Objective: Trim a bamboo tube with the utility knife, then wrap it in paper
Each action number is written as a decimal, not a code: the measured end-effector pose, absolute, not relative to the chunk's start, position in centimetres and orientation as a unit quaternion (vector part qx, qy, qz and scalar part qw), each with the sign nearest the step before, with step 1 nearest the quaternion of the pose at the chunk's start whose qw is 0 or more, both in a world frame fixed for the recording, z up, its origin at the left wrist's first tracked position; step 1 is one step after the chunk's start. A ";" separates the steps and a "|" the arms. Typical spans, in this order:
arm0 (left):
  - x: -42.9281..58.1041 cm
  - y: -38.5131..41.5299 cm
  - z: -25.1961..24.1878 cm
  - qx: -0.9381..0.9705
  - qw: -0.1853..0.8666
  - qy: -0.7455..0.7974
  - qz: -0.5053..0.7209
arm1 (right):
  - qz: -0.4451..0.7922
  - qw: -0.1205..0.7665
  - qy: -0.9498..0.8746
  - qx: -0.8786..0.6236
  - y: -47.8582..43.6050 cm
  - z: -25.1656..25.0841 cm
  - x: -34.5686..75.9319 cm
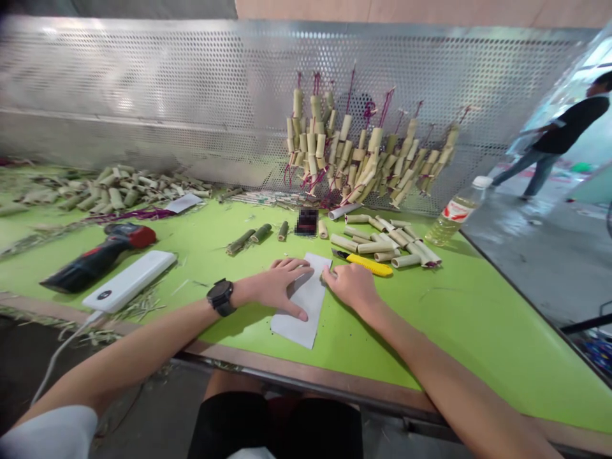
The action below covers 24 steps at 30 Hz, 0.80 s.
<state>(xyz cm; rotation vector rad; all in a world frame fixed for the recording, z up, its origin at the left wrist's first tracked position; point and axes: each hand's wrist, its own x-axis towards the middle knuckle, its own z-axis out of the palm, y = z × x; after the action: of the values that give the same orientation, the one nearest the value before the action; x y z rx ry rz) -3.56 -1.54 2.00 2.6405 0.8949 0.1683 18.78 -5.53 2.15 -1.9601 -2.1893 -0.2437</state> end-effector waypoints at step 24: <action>-3.7 -1.4 1.9 0.932 0.176 0.313 0.055 | -0.105 0.064 -0.741 -0.660 -5.7 2.6 18.7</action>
<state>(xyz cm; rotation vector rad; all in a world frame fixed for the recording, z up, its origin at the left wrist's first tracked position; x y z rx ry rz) -3.70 -1.42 1.95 2.6376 0.8859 0.1561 18.70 -5.72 2.64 -1.9942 -2.2382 -0.3162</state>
